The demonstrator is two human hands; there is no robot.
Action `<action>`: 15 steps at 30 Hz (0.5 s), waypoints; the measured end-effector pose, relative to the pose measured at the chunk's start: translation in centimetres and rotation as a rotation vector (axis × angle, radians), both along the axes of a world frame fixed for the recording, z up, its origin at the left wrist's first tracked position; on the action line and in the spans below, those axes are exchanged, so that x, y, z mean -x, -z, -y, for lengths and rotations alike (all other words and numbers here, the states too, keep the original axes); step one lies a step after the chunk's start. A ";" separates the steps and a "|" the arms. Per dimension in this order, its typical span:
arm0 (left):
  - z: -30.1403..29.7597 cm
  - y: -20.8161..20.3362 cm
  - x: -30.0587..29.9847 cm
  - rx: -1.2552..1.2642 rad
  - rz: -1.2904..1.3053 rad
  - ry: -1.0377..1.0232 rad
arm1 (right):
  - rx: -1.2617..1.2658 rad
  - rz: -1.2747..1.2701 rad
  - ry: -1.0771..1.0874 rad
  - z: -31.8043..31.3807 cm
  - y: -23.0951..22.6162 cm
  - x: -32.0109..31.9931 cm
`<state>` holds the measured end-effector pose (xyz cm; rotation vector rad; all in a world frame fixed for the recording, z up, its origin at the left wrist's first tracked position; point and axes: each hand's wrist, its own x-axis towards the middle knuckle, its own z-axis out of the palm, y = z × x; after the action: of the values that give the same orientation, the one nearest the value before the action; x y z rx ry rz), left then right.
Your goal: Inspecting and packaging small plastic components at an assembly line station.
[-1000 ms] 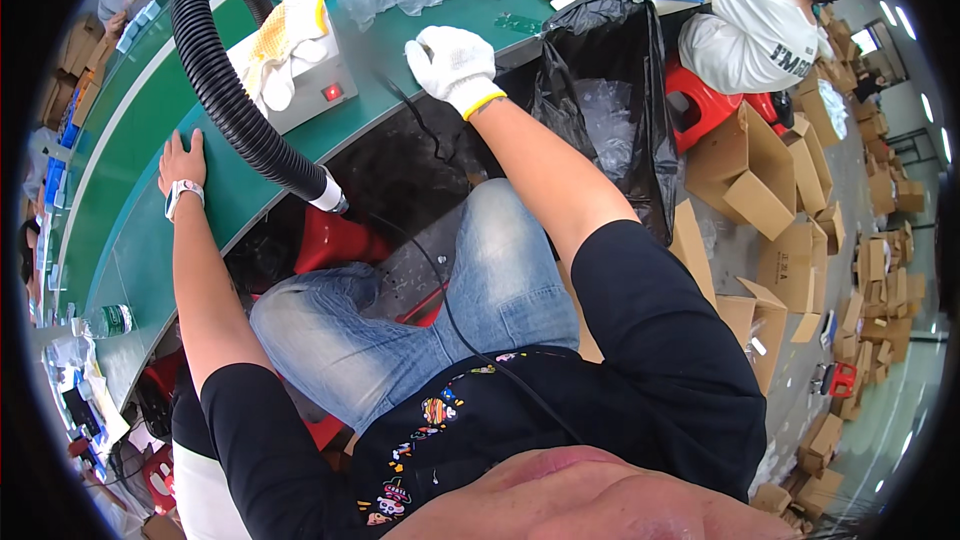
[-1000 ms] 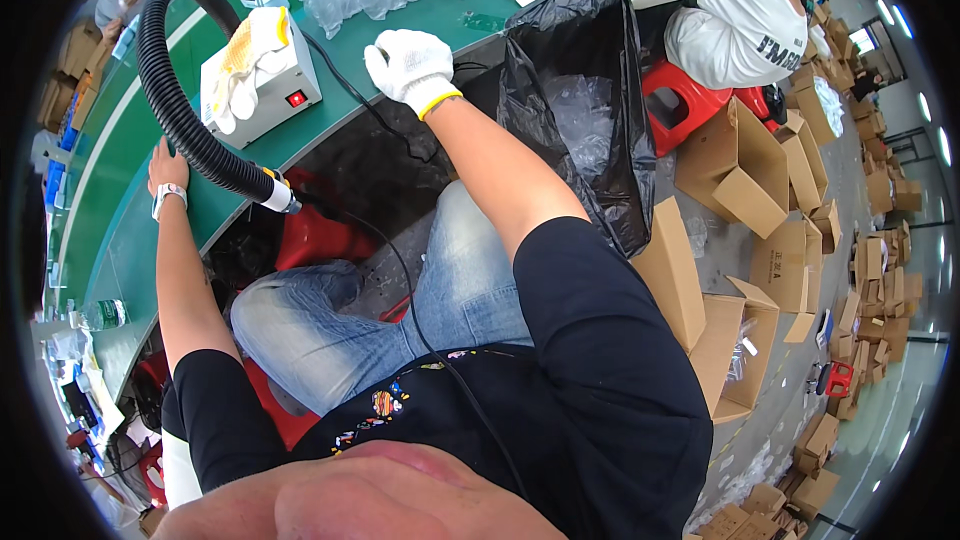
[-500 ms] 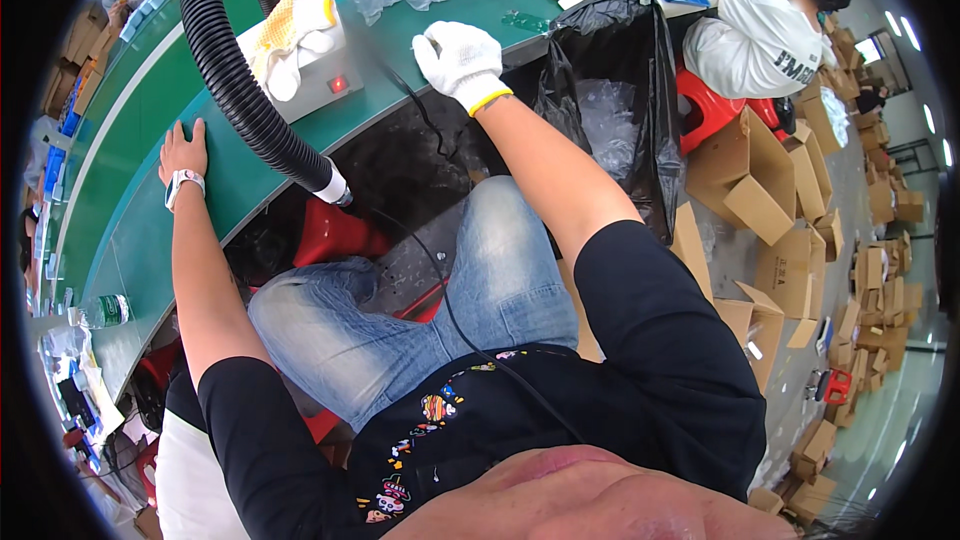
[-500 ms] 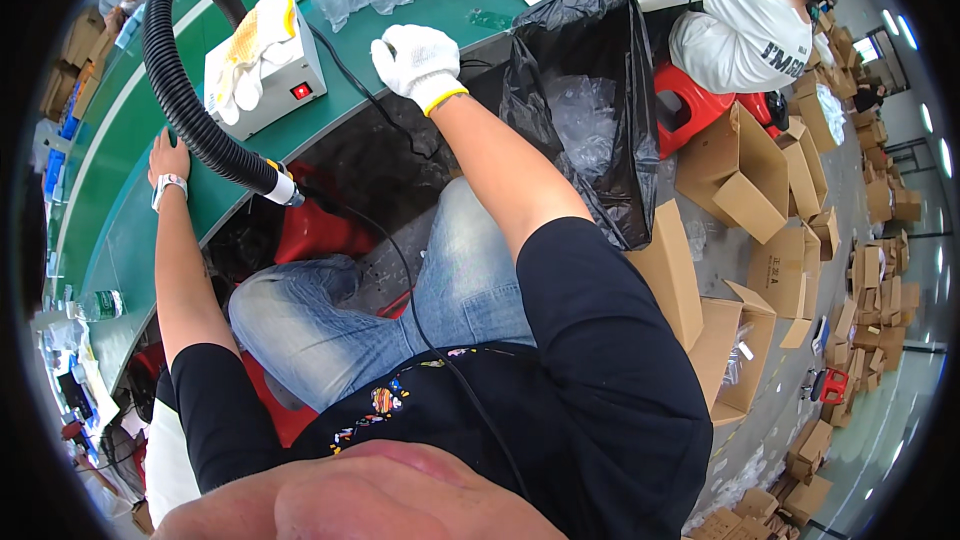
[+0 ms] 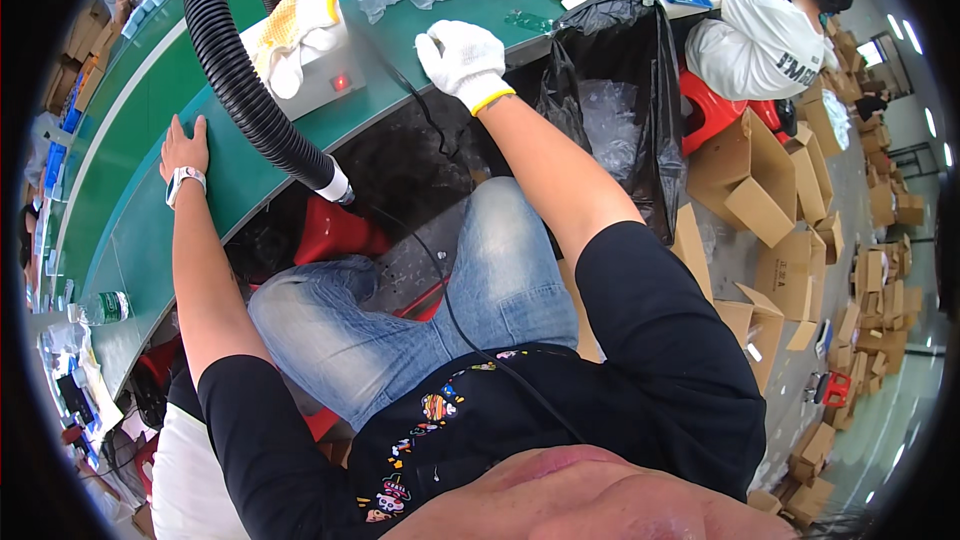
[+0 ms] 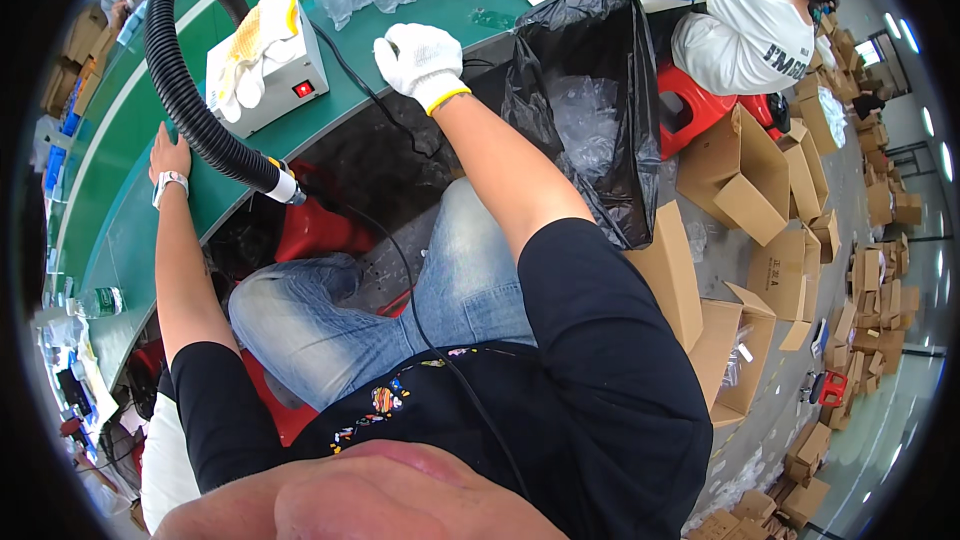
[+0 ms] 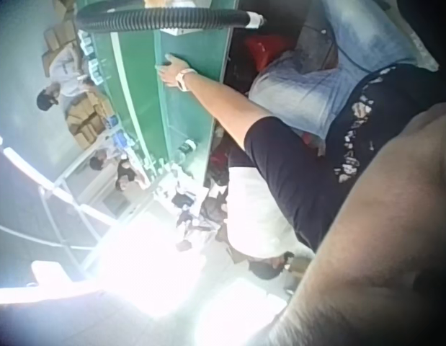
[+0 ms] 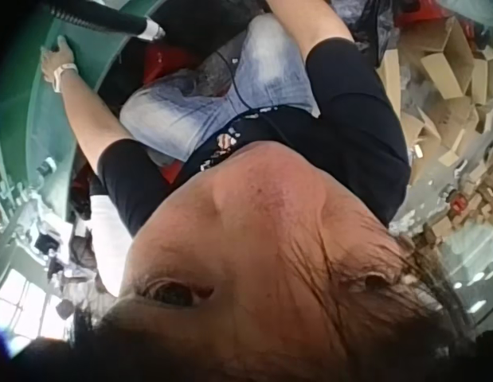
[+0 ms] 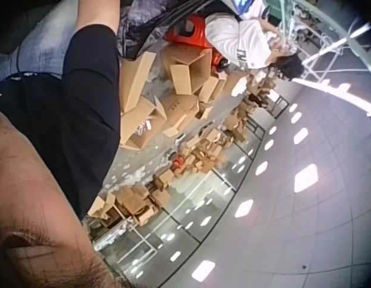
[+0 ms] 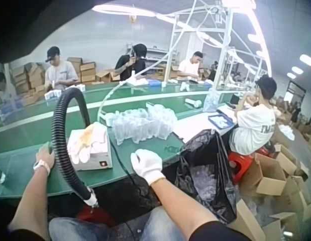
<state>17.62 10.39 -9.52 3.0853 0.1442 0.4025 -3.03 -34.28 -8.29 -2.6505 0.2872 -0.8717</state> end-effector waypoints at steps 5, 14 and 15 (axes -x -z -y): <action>-0.1 0.0 -0.1 -0.064 -0.036 -0.012 | 0.000 0.006 0.001 0.1 0.1 -0.2; 0.0 -0.1 0.1 0.000 0.004 0.007 | -0.006 0.024 0.004 0.1 0.4 -0.2; 0.0 -0.2 0.1 -0.015 -0.007 0.003 | -0.003 0.052 -0.009 0.1 0.4 -0.2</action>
<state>17.49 10.40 -9.31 3.1019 0.1376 0.3939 -2.84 -34.36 -8.64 -2.6195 0.2640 -0.9351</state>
